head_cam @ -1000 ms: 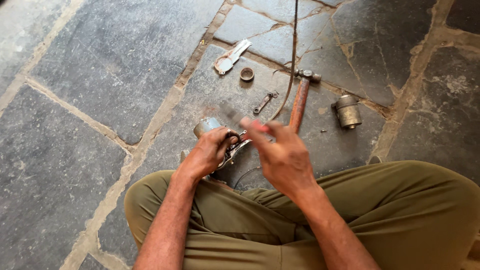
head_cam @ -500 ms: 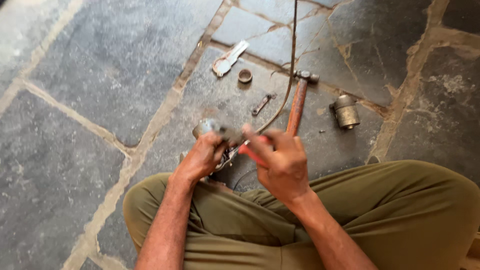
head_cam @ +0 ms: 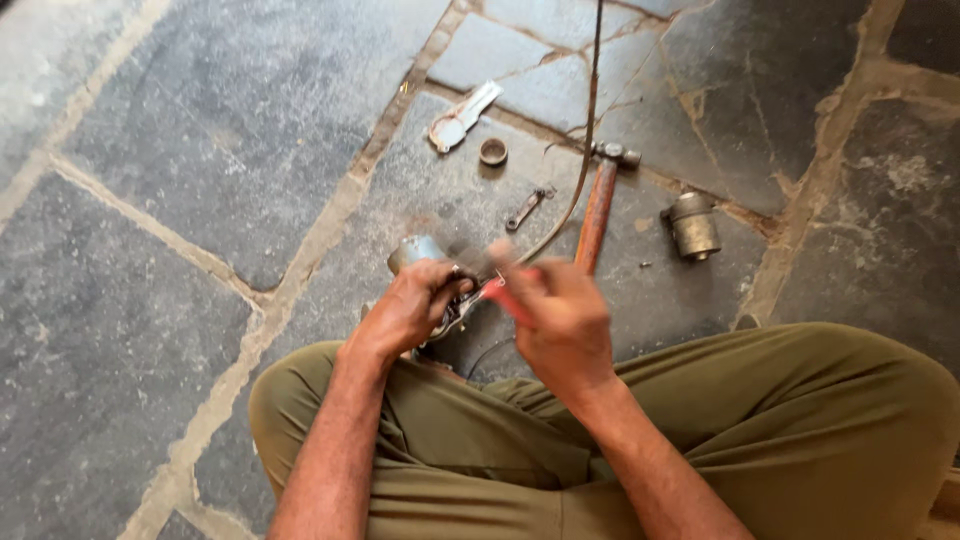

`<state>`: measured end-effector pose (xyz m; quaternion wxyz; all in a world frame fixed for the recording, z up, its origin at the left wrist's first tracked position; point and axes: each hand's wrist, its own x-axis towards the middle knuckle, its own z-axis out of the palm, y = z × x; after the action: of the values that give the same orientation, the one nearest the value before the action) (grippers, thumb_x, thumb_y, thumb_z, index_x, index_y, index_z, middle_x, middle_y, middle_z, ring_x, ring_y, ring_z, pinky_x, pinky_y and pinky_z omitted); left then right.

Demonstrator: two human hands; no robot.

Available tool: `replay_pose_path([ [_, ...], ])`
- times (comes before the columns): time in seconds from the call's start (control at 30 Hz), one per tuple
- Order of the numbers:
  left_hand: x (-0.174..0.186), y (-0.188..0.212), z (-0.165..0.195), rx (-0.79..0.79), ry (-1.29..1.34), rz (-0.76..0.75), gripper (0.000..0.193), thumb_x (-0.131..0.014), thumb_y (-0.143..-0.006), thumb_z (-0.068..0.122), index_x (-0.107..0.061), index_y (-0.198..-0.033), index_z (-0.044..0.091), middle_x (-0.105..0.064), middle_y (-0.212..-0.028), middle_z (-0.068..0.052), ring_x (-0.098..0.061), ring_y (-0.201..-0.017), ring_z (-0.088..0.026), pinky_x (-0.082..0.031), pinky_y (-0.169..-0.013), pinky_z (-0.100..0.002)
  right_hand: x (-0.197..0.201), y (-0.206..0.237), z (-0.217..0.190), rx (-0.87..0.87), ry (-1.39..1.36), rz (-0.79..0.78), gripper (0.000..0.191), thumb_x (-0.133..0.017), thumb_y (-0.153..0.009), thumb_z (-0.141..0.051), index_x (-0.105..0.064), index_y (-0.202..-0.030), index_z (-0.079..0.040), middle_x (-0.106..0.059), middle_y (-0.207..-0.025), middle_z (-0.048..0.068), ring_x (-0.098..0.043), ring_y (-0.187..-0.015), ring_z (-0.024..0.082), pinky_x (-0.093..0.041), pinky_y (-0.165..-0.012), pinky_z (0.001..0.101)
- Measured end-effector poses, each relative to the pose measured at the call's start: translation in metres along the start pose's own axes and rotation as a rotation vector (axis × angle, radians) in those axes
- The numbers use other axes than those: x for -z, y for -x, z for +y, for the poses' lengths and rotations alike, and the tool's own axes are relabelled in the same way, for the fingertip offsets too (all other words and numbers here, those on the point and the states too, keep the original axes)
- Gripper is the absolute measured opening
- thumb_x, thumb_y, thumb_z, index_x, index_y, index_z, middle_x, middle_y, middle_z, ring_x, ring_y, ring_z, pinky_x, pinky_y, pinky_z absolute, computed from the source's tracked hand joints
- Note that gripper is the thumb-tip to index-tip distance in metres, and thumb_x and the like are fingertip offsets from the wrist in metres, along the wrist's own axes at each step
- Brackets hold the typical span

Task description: The person sits on a stone floor and uses pliers and a hammer to manipulate a small metal mechanical component. They repeatedly adjust the part with pliers and strike it with a hammer, working on the same object throughout the clip.

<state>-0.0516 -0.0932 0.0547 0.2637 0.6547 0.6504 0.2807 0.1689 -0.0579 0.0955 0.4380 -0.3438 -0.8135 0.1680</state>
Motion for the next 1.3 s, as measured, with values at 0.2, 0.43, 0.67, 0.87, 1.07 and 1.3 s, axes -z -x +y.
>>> replay_pose_path([
  [0.2, 0.004, 0.001, 0.011, 0.17, -0.042, -0.032, 0.022, -0.062, -0.101, 0.022, -0.072, -0.108, 0.005, -0.072, -0.096, -0.018, -0.069, -0.091, -0.031, -0.051, -0.08, -0.043, -0.02, 0.011, 0.026, -0.278, -0.189, 0.007, 0.042, -0.076, -0.09, -0.007, -0.064, -0.13, -0.017, -0.073, -0.099, 0.006, -0.067, -0.088, 0.022, -0.054, -0.071, 0.0362],
  [0.43, 0.009, -0.002, 0.027, 0.173, 0.155, -0.001, 0.033, -0.051, -0.103, 0.036, -0.067, -0.106, 0.007, -0.071, -0.087, -0.013, -0.068, -0.082, -0.028, -0.051, -0.074, -0.043, -0.037, 0.019, 0.065, -1.135, -0.822, 0.069, 0.057, -0.08, -0.083, -0.005, -0.053, -0.133, 0.002, -0.069, -0.08, 0.01, -0.06, -0.056, 0.017, -0.047, -0.045, 0.0292],
  [0.67, -0.003, -0.009, 0.026, 0.216, -0.002, -0.032, 0.04, -0.043, -0.109, 0.039, -0.051, -0.093, 0.003, -0.058, -0.071, -0.018, -0.057, -0.068, -0.033, -0.045, -0.068, -0.048, -0.039, 0.018, 0.084, -1.097, -0.817, 0.342, 0.08, -0.079, -0.075, 0.002, -0.041, -0.143, -0.018, -0.066, -0.085, 0.008, -0.063, -0.058, 0.015, -0.055, -0.047, 0.0295],
  [0.87, -0.005, -0.012, 0.021, 0.268, 0.036, -0.062, 0.042, -0.04, -0.109, 0.041, -0.056, -0.091, 0.006, -0.06, -0.072, -0.019, -0.06, -0.068, -0.037, -0.048, -0.066, -0.048, -0.064, 0.043, 0.041, -1.061, -0.824, -0.266, 0.068, -0.084, -0.076, -0.002, -0.049, -0.135, -0.011, -0.067, -0.092, 0.007, -0.063, -0.062, 0.014, -0.053, -0.048, 0.029],
  [1.07, -0.008, -0.012, 0.018, 0.141, -0.002, 0.033, 0.04, -0.044, -0.108, 0.038, -0.056, -0.092, 0.003, -0.062, -0.074, -0.022, -0.061, -0.074, -0.043, -0.045, -0.066, -0.051, -0.059, 0.035, 0.058, -1.068, -0.956, -0.129, 0.047, -0.083, -0.073, -0.001, -0.057, -0.111, -0.005, -0.072, -0.094, 0.001, -0.057, -0.055, 0.011, -0.046, -0.042, 0.0282],
  [1.3, -0.007, -0.013, 0.021, 0.141, -0.008, 0.033, 0.039, -0.045, -0.107, 0.038, -0.056, -0.094, 0.003, -0.061, -0.075, -0.025, -0.059, -0.076, -0.047, -0.044, -0.068, -0.053, -0.056, 0.042, 0.039, -1.175, -0.895, -0.145, 0.059, -0.079, -0.077, -0.007, -0.05, -0.128, -0.018, -0.061, -0.075, 0.008, -0.055, -0.05, 0.013, -0.04, -0.039, 0.0271],
])
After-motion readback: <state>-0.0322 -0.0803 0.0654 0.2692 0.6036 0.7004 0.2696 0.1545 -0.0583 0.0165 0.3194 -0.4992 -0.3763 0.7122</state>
